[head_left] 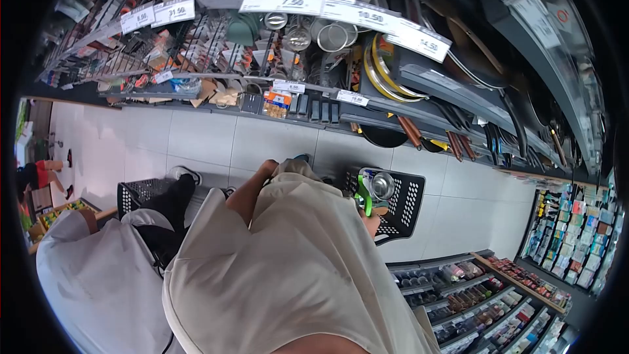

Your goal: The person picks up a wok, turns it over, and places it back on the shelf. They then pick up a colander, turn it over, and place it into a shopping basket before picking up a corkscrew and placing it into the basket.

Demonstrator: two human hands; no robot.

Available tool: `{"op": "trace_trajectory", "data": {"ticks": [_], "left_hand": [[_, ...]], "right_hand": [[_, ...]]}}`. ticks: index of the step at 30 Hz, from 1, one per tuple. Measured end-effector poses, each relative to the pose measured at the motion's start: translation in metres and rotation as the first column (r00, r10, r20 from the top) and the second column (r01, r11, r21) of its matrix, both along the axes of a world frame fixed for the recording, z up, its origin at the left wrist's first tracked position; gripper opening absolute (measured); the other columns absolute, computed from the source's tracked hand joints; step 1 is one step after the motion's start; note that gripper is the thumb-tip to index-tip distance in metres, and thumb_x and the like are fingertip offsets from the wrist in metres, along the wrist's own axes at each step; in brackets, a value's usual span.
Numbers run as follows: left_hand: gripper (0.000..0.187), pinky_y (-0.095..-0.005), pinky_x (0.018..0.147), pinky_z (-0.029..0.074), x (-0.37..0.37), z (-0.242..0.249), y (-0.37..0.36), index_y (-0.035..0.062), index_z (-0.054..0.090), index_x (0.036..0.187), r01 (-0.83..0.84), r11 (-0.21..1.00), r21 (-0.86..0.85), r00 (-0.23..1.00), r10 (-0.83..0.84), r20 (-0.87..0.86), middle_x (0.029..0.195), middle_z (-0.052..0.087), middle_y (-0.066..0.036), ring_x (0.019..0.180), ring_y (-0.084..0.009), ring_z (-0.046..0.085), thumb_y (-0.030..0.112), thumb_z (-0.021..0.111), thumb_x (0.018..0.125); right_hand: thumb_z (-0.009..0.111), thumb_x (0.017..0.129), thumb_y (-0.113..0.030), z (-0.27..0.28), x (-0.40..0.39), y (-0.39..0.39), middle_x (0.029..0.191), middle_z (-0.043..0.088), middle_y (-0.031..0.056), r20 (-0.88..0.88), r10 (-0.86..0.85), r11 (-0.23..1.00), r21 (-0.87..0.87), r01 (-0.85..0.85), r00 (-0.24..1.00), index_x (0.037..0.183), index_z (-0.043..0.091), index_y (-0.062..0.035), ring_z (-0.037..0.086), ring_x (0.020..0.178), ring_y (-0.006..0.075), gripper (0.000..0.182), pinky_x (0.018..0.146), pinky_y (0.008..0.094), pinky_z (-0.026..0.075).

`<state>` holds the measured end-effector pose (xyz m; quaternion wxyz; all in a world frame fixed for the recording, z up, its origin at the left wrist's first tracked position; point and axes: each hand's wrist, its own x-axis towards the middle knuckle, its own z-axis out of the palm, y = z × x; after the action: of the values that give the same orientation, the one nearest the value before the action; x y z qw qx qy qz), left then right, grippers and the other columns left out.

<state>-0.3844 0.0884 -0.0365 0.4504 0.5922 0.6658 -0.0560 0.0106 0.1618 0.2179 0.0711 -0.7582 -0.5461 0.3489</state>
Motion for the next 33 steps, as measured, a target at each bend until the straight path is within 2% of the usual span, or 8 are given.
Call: {"op": "trace_trajectory", "data": {"ticks": [4, 7, 10, 16, 23, 27, 31, 33], "left_hand": [[0.046, -0.0388, 0.088, 0.044, 0.024, -0.007, 0.025, 0.0051, 0.066, 0.096, -0.238, 0.966, -0.103, 0.971, 0.239, -0.002, 0.109, 0.06, -0.018, 0.103, -0.0349, 0.055, 0.045, 0.051, 0.079], [0.036, -0.0372, 0.084, 0.047, 0.048, 0.006, 0.043, 0.0058, 0.066, 0.092, -0.457, 0.89, 0.003, 0.886, 0.454, 0.098, 0.104, 0.061, -0.019, 0.1, -0.0319, 0.057, 0.036, 0.051, 0.079], [0.037, -0.0374, 0.087, 0.045, 0.065, 0.013, 0.054, 0.0044, 0.065, 0.096, -0.167, 0.985, 0.039, 0.984, 0.165, 0.061, 0.109, 0.059, -0.018, 0.104, -0.0313, 0.055, 0.035, 0.05, 0.081], [0.038, -0.0373, 0.086, 0.045, 0.077, 0.022, 0.028, 0.0043, 0.065, 0.096, -0.148, 0.987, 0.063, 0.989, 0.147, 0.024, 0.108, 0.06, -0.018, 0.102, -0.0312, 0.056, 0.036, 0.05, 0.081], [0.039, -0.0372, 0.086, 0.045, 0.063, 0.022, -0.018, 0.0042, 0.065, 0.096, -0.109, 0.993, 0.05, 0.994, 0.11, -0.019, 0.108, 0.06, -0.017, 0.101, -0.0311, 0.057, 0.037, 0.049, 0.082], [0.041, -0.0372, 0.083, 0.045, 0.057, 0.017, -0.056, 0.0038, 0.065, 0.093, -0.466, 0.862, -0.2, 0.883, 0.468, -0.04, 0.105, 0.062, -0.018, 0.097, -0.0306, 0.059, 0.041, 0.051, 0.081], [0.052, -0.0383, 0.08, 0.047, 0.052, 0.088, -0.054, 0.0041, 0.066, 0.096, -0.243, 0.929, -0.278, 0.969, 0.248, -0.02, 0.103, 0.062, -0.019, 0.094, -0.0319, 0.06, 0.047, 0.064, 0.068], [0.039, -0.0384, 0.084, 0.047, 0.056, 0.092, -0.053, 0.005, 0.065, 0.1, -0.432, 0.854, -0.288, 0.902, 0.412, -0.131, 0.113, 0.058, -0.018, 0.103, -0.0328, 0.057, 0.031, 0.064, 0.07]], "right_hand": [[0.062, 0.069, -0.028, 0.004, 0.023, 0.006, 0.075, 0.063, 0.0237, 0.109, -0.031, 1.0, 0.003, 0.031, 0.994, 0.088, 0.066, -0.0014, 0.063, 0.076, 0.037, 0.034, 0.069, 0.043, 0.048], [0.062, 0.069, -0.031, 0.012, 0.037, 0.007, 0.078, 0.064, 0.0218, 0.185, -0.023, 1.0, -0.011, 0.025, 0.982, 0.089, 0.067, -0.0057, 0.063, 0.079, 0.0364, 0.033, 0.072, 0.0437, 0.049], [0.062, 0.07, -0.034, 0.018, 0.049, 0.015, 0.082, 0.065, 0.0196, 0.276, 0.045, 0.998, -0.052, -0.031, 0.96, 0.092, 0.067, -0.0094, 0.063, 0.081, 0.0369, 0.034, 0.073, 0.0451, 0.049], [0.067, 0.07, -0.031, 0.038, 0.044, 0.027, 0.083, 0.065, 0.0199, 0.319, 0.063, 0.997, -0.07, -0.043, 0.946, 0.095, 0.066, -0.0074, 0.063, 0.082, 0.0357, 0.034, 0.073, 0.0435, 0.049], [0.067, 0.069, -0.017, 0.012, 0.05, 0.02, 0.076, 0.062, 0.0222, -0.051, 0.103, 0.977, 0.193, -0.092, 0.993, 0.086, 0.059, -0.0003, 0.061, 0.076, 0.0401, 0.025, 0.065, 0.0447, 0.046], [0.063, 0.07, -0.01, 0.011, 0.051, 0.015, 0.079, 0.059, 0.0187, -0.215, 0.112, 0.965, 0.256, -0.054, 0.97, 0.097, 0.051, 0.0011, 0.059, 0.073, 0.0347, 0.031, 0.069, 0.0392, 0.045], [0.06, 0.067, -0.005, 0.019, 0.042, 0.009, 0.109, 0.049, 0.0209, -0.245, 0.215, 0.887, 0.455, -0.084, 0.945, 0.113, 0.045, 0.0007, 0.049, 0.101, 0.0349, 0.048, 0.089, 0.0391, 0.037], [0.059, 0.064, -0.003, 0.022, 0.046, 0.007, 0.114, 0.045, 0.0197, -0.191, 0.384, 0.8, 0.558, -0.222, 0.904, 0.117, 0.043, -0.0008, 0.042, 0.11, 0.036, 0.055, 0.095, 0.0421, 0.031]]}}
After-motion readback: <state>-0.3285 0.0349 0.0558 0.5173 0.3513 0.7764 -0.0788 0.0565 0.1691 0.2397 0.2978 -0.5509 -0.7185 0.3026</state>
